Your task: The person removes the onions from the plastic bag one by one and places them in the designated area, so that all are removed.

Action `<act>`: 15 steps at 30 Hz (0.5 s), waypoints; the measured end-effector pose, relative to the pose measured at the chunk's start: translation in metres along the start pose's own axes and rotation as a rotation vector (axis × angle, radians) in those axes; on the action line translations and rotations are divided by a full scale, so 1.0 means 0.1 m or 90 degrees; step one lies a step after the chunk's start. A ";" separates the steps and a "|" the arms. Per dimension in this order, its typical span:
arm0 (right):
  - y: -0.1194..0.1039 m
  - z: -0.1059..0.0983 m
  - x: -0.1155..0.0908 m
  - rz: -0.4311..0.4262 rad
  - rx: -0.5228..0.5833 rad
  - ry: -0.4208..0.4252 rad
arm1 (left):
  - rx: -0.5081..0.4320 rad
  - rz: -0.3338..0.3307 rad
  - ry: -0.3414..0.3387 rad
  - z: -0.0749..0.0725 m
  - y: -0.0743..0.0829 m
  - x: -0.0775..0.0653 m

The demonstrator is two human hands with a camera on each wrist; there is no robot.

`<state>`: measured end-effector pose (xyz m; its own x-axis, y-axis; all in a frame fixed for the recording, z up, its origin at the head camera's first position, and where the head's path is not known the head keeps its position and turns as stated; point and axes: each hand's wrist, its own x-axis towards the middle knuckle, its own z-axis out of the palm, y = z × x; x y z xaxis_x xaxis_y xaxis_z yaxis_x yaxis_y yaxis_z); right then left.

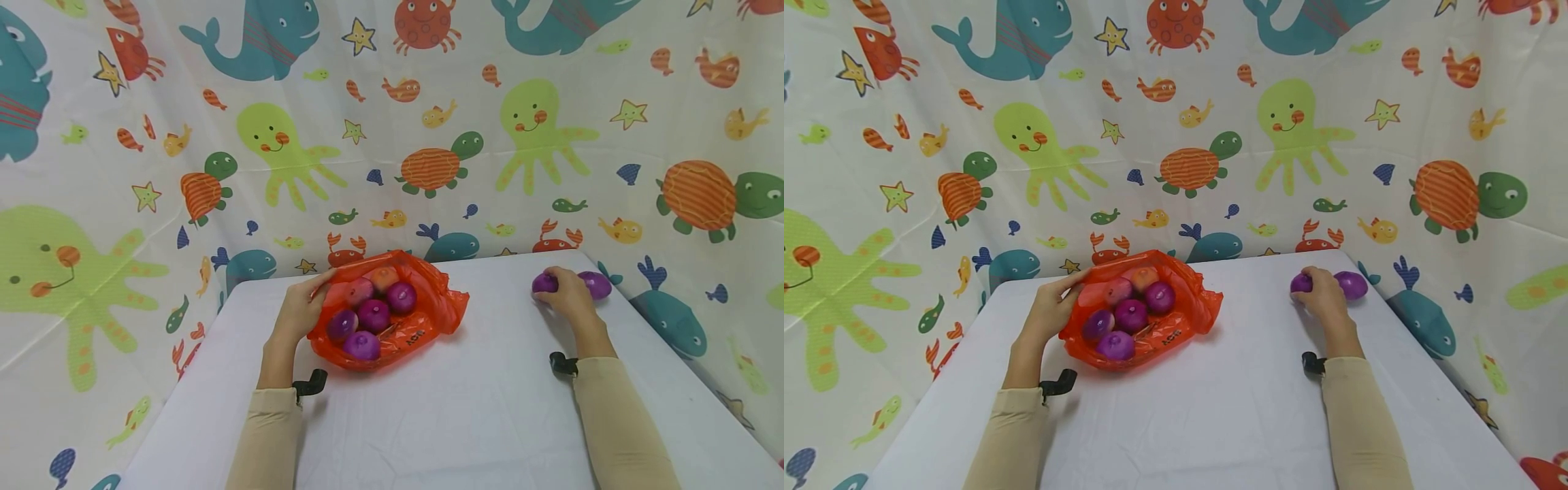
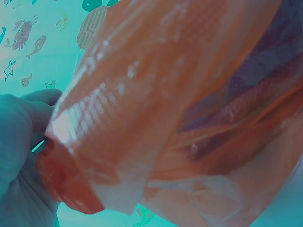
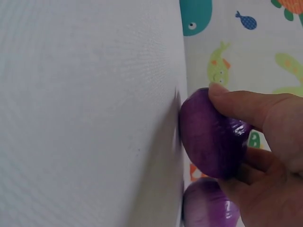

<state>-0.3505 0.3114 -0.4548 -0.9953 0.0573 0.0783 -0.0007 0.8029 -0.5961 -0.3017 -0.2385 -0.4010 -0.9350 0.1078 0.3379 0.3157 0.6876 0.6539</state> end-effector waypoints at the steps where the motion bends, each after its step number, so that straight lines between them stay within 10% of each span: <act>1: 0.00 0.00 0.00 -0.005 -0.004 0.001 | 0.000 0.001 0.001 0.00 0.00 0.00; 15: -0.06 0.00 0.00 0.006 -0.022 0.013 | -0.003 0.003 0.005 0.00 -0.02 0.00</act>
<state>-0.3501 0.3067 -0.4509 -0.9931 0.0766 0.0887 0.0125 0.8220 -0.5693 -0.3022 -0.2395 -0.4020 -0.9321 0.1064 0.3463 0.3214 0.6839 0.6549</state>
